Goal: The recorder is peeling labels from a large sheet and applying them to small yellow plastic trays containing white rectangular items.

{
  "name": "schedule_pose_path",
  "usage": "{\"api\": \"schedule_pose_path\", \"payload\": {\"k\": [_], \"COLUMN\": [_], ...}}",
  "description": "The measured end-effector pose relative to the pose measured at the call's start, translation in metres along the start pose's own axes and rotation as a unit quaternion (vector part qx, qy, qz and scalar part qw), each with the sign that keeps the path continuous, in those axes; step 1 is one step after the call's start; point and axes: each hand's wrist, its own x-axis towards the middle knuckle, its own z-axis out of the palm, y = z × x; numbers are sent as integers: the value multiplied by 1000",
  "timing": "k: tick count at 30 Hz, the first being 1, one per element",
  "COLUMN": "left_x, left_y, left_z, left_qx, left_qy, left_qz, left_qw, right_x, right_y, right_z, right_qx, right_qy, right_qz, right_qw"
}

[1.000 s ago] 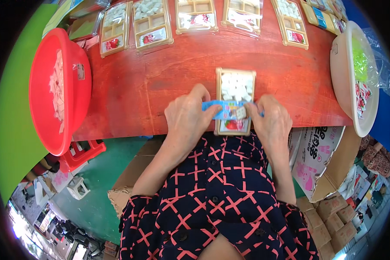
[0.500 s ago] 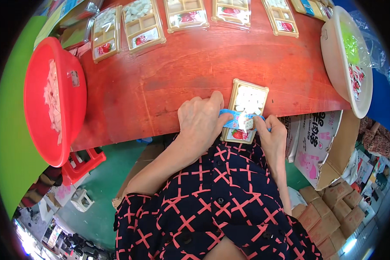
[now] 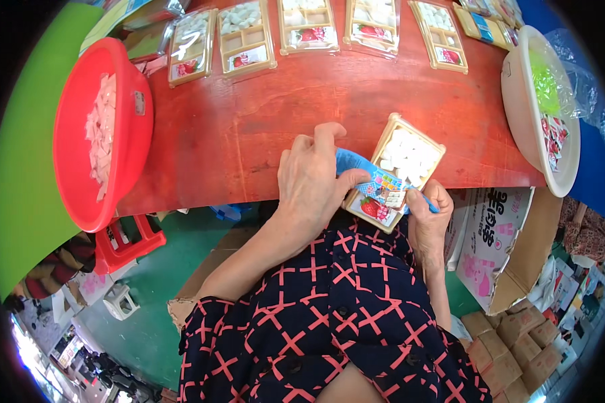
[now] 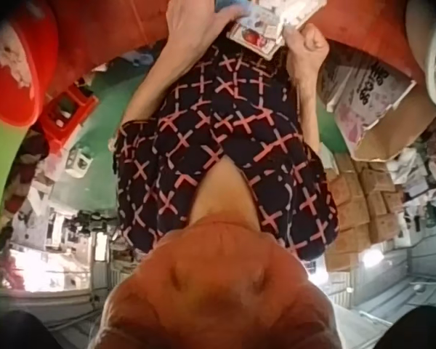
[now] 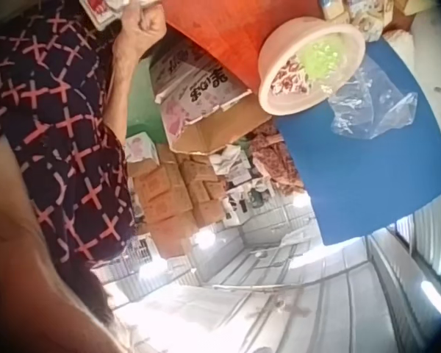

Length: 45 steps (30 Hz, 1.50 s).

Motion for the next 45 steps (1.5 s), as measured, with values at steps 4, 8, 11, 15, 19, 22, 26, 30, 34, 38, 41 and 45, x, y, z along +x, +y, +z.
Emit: {"api": "schedule_pose_path", "payload": {"k": [4, 8, 11, 15, 19, 22, 26, 30, 34, 38, 41, 45], "left_x": [-2, -8, -14, -17, -17, -14, -9, -11, -10, -9, -11, -12], "left_y": [1, 2, 4, 0, -11, -23, -39, -40, -38, -35, -34, -37], "left_z": [-6, -1, 6, 10, 11, 8, 0, 1, 7, 15, 21, 22], "left_qx": [64, -55, -218, -346, -417, -330, -207, -141, -132, -141, -151, -169], "left_qy": [85, 9, -20, -65, -88, -37, 4, 38, 106, 180, 218, 236], "left_qz": [44, 36, -66, -123, -112, 60, 262, 326, 337, 318, 294, 244], "left_qw": [993, 998, 973, 928, 898, 941, 943, 934, 926, 920, 918, 926], "right_x": [12, 26, 31, 35, 44, 57, 59, 57, 50, 46, 44, 42], "right_y": [-10, -14, -14, -9, -14, -33, -54, -50, -39, -33, -31, -31], "right_z": [5, 14, 17, 14, 0, -13, -11, 18, 40, 44, 42, 39], "right_qx": [-49, -92, -106, -68, -41, 42, -161, -264, -212, -164, -146, -34], "right_qy": [-29, -76, -99, -113, -206, -378, -323, -302, -284, -311, -321, -360], "right_qz": [-46, -101, -105, -77, -18, 35, -94, -292, -332, -280, -215, -52], "right_qw": [997, 988, 984, 988, 977, 924, 928, 868, 874, 893, 911, 931]}}
